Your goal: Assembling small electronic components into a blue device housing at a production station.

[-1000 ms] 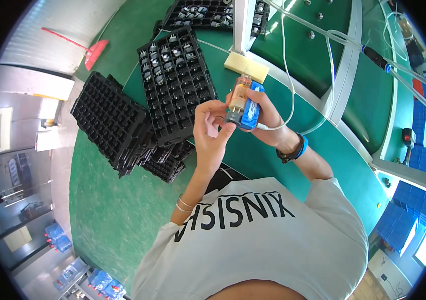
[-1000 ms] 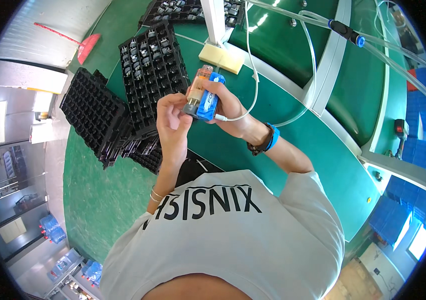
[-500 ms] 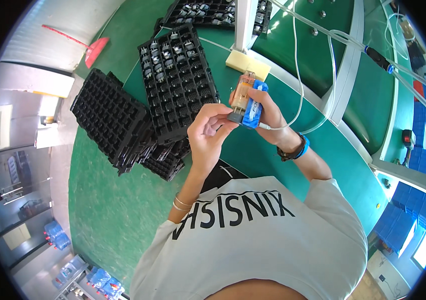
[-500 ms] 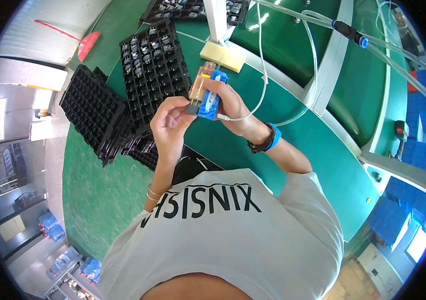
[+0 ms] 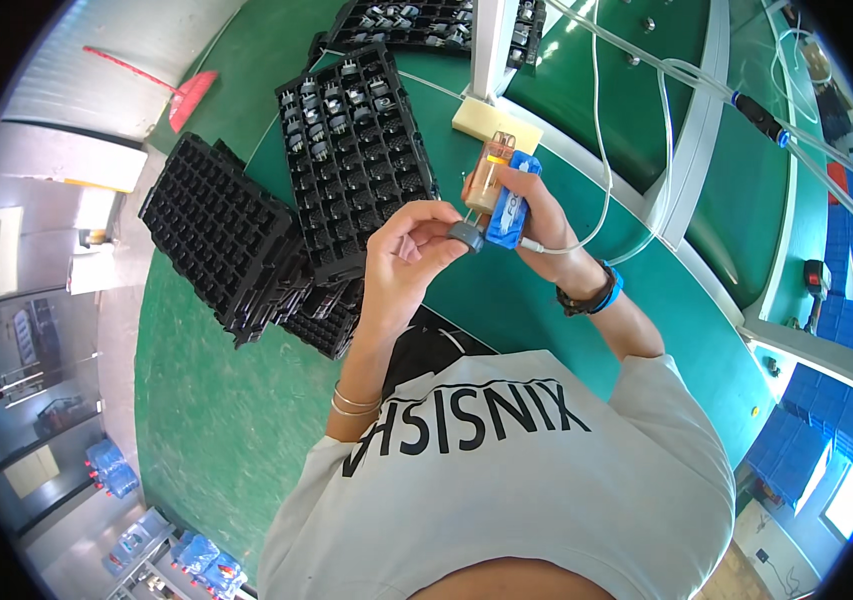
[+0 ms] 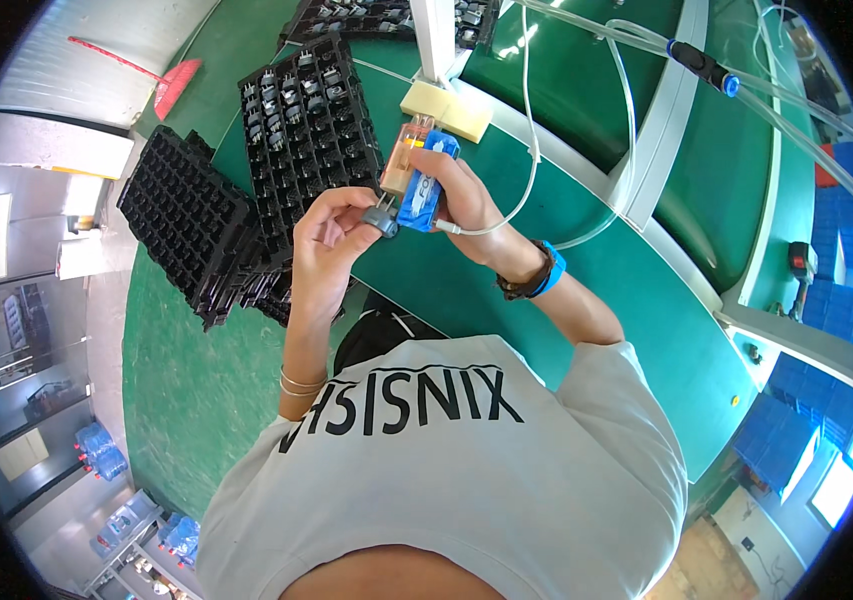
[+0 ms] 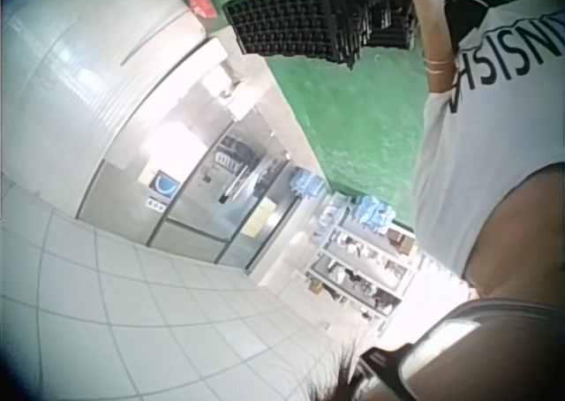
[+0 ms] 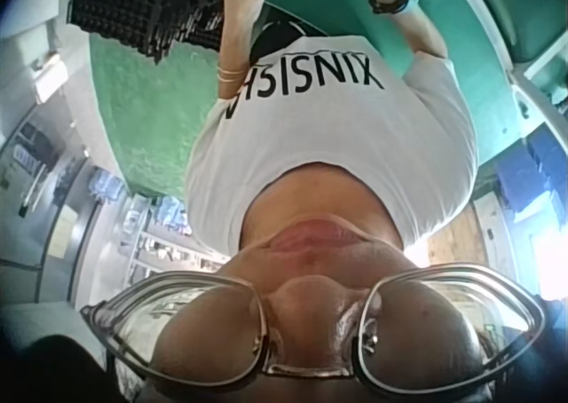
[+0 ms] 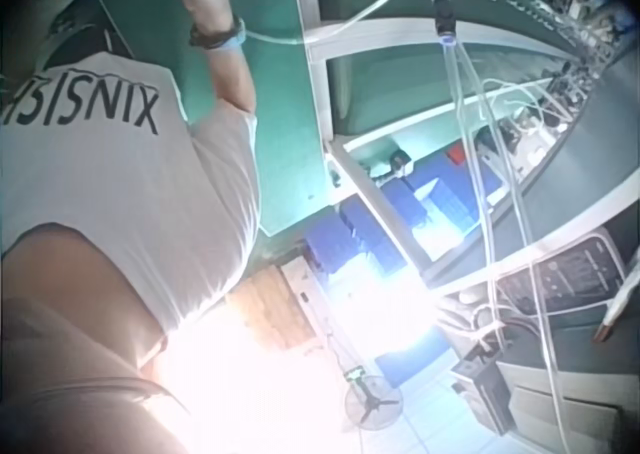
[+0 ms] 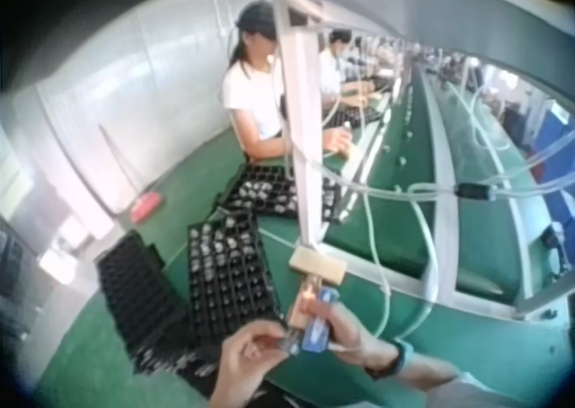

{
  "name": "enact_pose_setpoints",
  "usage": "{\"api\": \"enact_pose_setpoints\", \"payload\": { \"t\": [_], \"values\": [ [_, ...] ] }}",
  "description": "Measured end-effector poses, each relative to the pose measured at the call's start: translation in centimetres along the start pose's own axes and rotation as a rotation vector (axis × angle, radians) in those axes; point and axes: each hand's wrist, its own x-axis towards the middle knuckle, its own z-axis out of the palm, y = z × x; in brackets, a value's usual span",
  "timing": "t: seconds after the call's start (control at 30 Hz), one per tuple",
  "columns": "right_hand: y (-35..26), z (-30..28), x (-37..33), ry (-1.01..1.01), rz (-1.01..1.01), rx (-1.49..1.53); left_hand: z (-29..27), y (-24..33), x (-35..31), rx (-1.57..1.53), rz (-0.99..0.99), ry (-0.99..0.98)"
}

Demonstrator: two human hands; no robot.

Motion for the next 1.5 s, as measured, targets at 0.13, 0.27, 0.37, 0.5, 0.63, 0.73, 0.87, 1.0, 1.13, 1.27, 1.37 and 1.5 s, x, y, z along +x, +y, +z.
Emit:
{"api": "enact_pose_setpoints", "payload": {
  "t": [0.13, 0.27, 0.37, 0.5, 0.63, 0.73, 0.87, 1.0, 1.13, 1.27, 1.37, 1.5],
  "values": [
    [0.3, 0.1, -0.1, -0.029, -0.015, -0.009, 0.0, -0.2, -0.2, 0.006, 0.012, -0.003],
    [0.5, 0.6, -0.2, 0.005, -0.022, -0.051, 0.2, -0.6, -0.4, 0.006, 0.045, 0.016],
    [0.3, 0.7, -0.1, -0.001, -0.023, -0.06, 0.4, -0.9, -0.3, 0.015, 0.062, 0.026],
    [0.0, 0.0, -0.1, -0.076, -0.029, -0.086, 1.2, -1.3, -0.7, 0.103, 0.188, 0.095],
    [0.8, -0.6, 0.0, -0.208, -0.163, 0.02, 1.3, -2.0, -0.6, 0.163, 0.213, 0.053],
    [3.1, -1.7, 1.2, -0.189, -0.228, -0.109, 1.4, -2.0, -0.3, 0.243, 0.198, 0.117],
    [0.8, 1.0, -0.2, -0.1, -0.053, -0.128, 0.9, -2.2, -0.7, 0.359, 0.307, 0.144],
    [0.3, -0.4, -0.4, -0.127, -0.012, -0.181, 1.3, -2.6, -0.1, 0.344, 0.271, 0.099],
    [0.5, -1.4, 0.6, -0.074, 0.004, -0.002, 1.2, -0.8, 0.9, 0.491, 0.411, 0.141],
    [0.8, -2.0, 1.2, -0.138, 0.031, 0.068, 2.7, 6.8, 1.7, 0.606, 0.778, 0.066],
    [1.2, -1.8, 1.9, -0.285, -0.11, 0.195, 2.7, 13.1, 1.4, 0.8, 1.149, 0.015],
    [-4.4, 2.6, -1.9, -0.556, -0.407, 0.045, 5.3, 19.2, 2.9, 0.547, 1.72, 0.148]
  ]
}}
